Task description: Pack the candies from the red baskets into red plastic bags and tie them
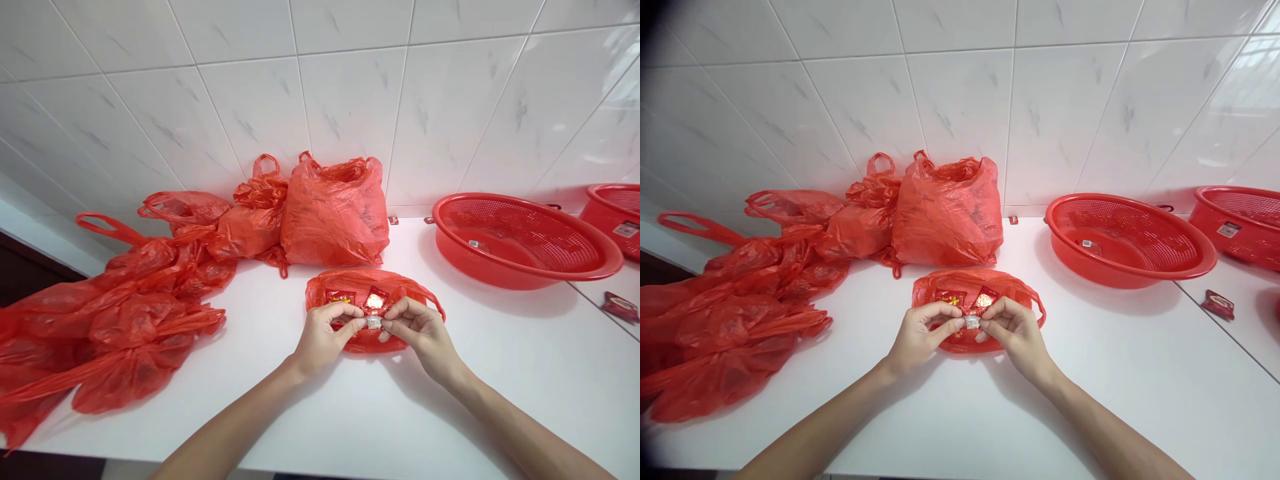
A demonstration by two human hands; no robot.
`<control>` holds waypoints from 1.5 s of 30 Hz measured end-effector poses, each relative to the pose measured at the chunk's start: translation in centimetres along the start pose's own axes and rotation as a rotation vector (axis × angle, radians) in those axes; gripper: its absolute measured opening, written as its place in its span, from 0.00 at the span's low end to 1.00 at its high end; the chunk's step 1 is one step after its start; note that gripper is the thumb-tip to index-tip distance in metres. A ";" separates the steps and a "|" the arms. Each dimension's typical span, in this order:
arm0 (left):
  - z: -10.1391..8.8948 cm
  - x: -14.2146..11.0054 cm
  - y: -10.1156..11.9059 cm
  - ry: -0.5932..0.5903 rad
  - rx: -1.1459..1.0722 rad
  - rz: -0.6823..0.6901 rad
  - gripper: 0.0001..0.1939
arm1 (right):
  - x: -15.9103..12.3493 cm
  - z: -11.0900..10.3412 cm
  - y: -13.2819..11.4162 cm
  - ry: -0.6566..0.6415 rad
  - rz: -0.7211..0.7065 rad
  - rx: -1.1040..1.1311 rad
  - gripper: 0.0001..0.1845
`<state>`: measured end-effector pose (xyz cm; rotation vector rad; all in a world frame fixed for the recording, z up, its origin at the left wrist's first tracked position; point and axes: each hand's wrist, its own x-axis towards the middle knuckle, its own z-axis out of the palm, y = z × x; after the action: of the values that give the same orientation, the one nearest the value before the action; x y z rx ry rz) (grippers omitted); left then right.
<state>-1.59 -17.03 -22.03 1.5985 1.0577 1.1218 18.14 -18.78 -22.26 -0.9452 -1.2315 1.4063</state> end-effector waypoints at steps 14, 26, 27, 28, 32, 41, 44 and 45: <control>-0.1 0.0 -0.4 0.002 0.146 0.262 0.04 | 0.1 -0.3 0.3 -0.020 0.072 0.170 0.11; 0.2 0.0 0.3 -0.018 -0.104 -0.122 0.09 | -0.2 0.1 0.0 -0.032 0.044 0.036 0.10; 0.2 0.0 0.3 -0.018 -0.123 -0.149 0.09 | -0.2 0.1 -0.1 -0.029 0.047 0.025 0.10; 0.2 0.0 0.2 -0.018 -0.142 -0.167 0.10 | -0.2 0.1 -0.1 -0.027 0.049 0.018 0.10; 0.1 0.1 -0.2 -0.029 -0.188 -0.176 0.11 | -0.2 -0.1 -0.1 -0.047 0.038 0.009 0.10; 0.1 0.2 -0.2 0.018 -0.139 -0.145 0.20 | 0.0 -0.3 -0.4 0.021 0.047 0.052 0.20; 0.2 0.1 -0.3 -0.006 -0.139 -0.153 0.24 | 0.0 -0.2 -0.5 0.044 0.060 0.025 0.23; 0.2 0.1 -0.4 -0.012 -0.134 -0.152 0.24 | 0.0 -0.2 -0.5 0.042 0.060 0.016 0.23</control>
<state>-1.42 -16.91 -22.40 1.3947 1.0546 1.0568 18.41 -18.73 -21.80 -1.0034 -1.1673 1.4338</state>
